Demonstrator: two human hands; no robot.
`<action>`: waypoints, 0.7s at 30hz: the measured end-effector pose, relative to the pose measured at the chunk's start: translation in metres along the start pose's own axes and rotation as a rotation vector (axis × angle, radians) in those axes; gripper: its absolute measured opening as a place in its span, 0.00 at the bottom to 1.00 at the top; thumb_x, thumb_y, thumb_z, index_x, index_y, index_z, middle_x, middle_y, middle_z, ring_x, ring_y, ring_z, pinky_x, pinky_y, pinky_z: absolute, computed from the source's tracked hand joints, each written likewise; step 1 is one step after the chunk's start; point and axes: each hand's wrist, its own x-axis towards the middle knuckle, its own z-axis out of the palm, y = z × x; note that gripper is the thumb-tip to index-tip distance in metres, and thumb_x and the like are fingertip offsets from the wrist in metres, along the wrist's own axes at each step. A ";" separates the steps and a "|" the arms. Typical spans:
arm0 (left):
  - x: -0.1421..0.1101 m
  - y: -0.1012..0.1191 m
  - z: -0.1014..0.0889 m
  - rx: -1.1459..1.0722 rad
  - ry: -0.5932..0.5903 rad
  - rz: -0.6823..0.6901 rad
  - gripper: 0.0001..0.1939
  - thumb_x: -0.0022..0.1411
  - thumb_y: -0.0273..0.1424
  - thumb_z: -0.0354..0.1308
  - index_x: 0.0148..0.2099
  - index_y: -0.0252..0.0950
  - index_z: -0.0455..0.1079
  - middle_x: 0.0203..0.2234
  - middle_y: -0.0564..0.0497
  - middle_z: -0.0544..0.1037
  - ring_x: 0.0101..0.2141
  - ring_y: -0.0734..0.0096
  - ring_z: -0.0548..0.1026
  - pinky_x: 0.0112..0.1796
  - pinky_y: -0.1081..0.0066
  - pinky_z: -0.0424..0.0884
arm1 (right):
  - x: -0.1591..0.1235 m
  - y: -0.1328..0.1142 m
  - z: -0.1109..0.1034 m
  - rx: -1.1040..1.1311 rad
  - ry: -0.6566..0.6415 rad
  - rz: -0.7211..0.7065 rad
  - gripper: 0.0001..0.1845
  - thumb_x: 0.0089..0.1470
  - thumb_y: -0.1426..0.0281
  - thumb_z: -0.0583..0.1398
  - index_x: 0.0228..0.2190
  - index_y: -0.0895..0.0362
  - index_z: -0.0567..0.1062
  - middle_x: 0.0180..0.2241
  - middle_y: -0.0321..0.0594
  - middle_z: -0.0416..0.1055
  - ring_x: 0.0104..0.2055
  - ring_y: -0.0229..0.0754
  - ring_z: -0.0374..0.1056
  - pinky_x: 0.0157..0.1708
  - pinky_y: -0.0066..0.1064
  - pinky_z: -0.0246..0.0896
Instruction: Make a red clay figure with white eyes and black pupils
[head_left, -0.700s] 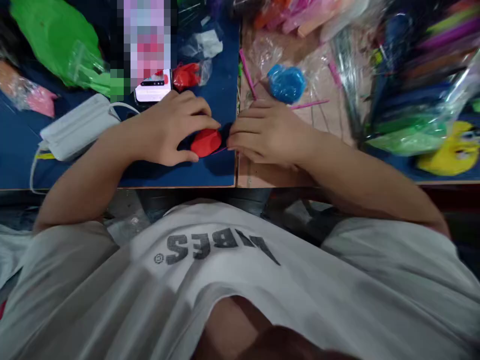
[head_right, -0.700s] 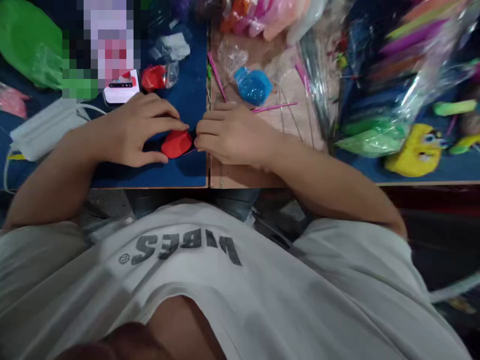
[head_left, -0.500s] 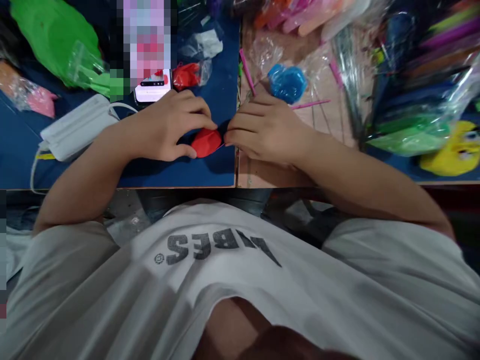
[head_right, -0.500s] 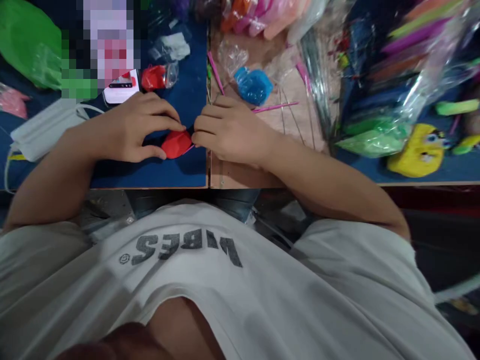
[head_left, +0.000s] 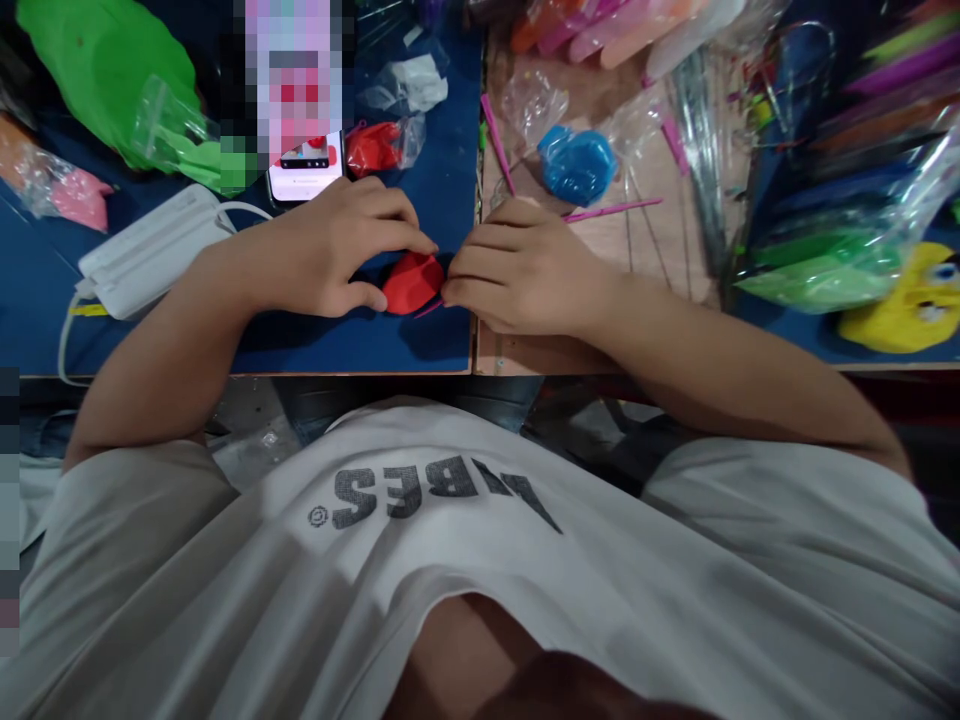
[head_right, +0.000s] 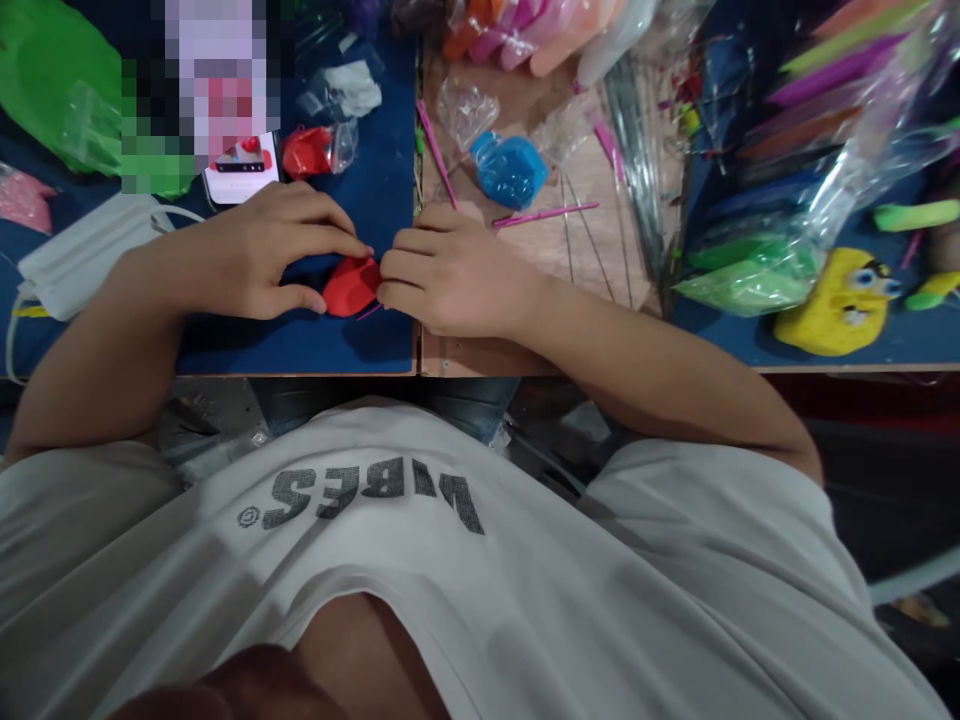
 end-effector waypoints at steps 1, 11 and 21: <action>0.000 -0.001 0.000 -0.002 -0.006 -0.003 0.30 0.78 0.52 0.56 0.75 0.56 0.78 0.66 0.46 0.84 0.61 0.46 0.76 0.68 0.37 0.74 | 0.001 -0.003 0.002 -0.025 0.001 0.010 0.19 0.87 0.67 0.53 0.44 0.51 0.82 0.42 0.38 0.82 0.43 0.45 0.73 0.46 0.44 0.65; -0.001 0.003 0.006 -0.024 -0.025 0.019 0.40 0.76 0.37 0.52 0.87 0.55 0.63 0.82 0.56 0.72 0.80 0.50 0.67 0.80 0.36 0.65 | 0.000 0.005 -0.001 -0.014 0.056 -0.033 0.20 0.86 0.68 0.53 0.43 0.52 0.81 0.40 0.40 0.84 0.42 0.45 0.74 0.44 0.43 0.68; -0.005 0.001 0.012 0.095 0.053 -0.029 0.39 0.69 0.56 0.67 0.77 0.53 0.76 0.64 0.43 0.84 0.66 0.38 0.77 0.69 0.37 0.73 | -0.010 0.020 -0.016 0.094 0.134 0.108 0.11 0.84 0.63 0.58 0.47 0.47 0.80 0.43 0.41 0.87 0.42 0.47 0.79 0.43 0.46 0.73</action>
